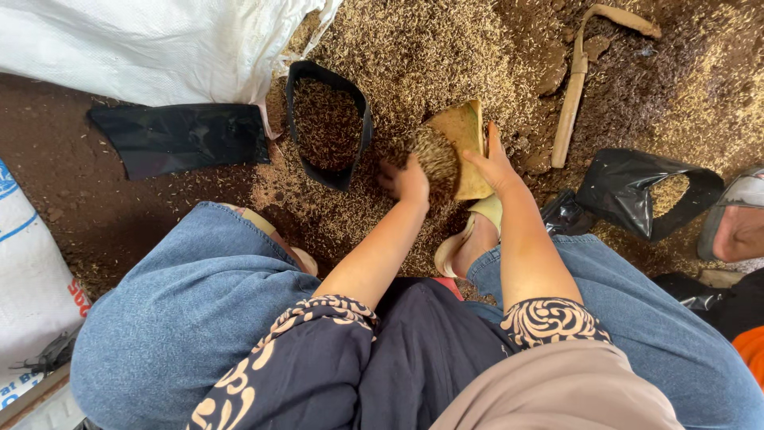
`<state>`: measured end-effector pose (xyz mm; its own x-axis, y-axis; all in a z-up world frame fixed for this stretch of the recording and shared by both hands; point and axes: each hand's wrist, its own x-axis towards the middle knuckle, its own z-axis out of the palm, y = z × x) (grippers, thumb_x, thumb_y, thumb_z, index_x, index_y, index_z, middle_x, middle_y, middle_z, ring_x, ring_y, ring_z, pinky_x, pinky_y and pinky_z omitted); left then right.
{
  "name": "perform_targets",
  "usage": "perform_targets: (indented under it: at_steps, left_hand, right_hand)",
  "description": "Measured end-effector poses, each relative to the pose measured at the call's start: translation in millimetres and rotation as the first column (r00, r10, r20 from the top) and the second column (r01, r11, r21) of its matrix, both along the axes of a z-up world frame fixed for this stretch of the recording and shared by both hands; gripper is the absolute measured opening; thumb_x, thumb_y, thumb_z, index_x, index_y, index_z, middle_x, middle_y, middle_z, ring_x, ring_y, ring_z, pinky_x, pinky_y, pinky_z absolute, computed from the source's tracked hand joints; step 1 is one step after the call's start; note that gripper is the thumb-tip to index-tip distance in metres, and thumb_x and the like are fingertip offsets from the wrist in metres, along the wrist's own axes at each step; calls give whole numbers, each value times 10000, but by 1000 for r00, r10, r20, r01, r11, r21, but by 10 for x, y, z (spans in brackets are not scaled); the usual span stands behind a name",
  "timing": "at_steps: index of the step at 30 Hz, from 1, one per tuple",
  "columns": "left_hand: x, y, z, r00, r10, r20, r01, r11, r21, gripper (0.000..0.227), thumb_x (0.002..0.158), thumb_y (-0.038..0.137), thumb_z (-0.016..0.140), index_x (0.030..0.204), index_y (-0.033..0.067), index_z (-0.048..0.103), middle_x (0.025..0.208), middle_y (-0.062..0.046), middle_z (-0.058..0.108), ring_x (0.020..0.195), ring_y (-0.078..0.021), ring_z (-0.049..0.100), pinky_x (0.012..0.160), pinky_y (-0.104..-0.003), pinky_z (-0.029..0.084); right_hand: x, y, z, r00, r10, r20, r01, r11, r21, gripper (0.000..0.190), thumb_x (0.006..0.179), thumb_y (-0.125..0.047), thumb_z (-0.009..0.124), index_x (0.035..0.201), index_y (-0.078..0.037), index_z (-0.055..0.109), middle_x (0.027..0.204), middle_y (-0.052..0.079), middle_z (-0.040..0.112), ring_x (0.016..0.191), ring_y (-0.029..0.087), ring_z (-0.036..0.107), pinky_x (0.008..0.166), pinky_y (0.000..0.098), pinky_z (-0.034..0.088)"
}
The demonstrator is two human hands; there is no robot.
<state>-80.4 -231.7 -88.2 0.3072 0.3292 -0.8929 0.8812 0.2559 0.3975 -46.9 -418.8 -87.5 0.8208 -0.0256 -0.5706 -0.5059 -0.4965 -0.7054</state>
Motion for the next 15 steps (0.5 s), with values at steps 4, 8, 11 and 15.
perform_targets:
  at_steps: [4,8,11,15]
  left_hand:
    - [218,-231,202,968,-22,251,30,999,-30,832,986,400,578,1647,195,116,1699,-199,-22,1548,-452,115,1223,-584,241]
    - [347,-136,468,917,-289,275,285,957,53,840,918,300,613,1627,228,168,1692,-179,11,1538,-448,144,1191,-560,304]
    - [439,41,805,709,-558,431,476,830,292,781,929,269,668,1576,145,248,1644,-256,-22,1505,-459,58,1175,-537,231]
    - [559,562,1274,410,-514,754,225,858,462,374,976,209,613,1307,37,638,1422,-187,583,1347,-333,542,1157,-452,432]
  right_hand:
    - [5,21,-92,980,-104,-170,152,942,300,822,926,-321,620,1629,-147,230,1628,142,416,1466,290,416,1198,414,322]
    - [105,61,66,885,-287,-366,407,858,312,732,978,-332,591,1598,-149,248,1552,124,393,1394,318,472,1139,442,425]
    - [260,72,266,888,-305,-344,424,833,356,707,953,-339,586,1564,-107,316,1531,168,454,1323,339,530,1057,467,498]
    - [565,92,483,910,-323,-261,406,826,392,737,965,-385,612,1569,-32,379,1621,223,451,1383,344,539,1074,444,508]
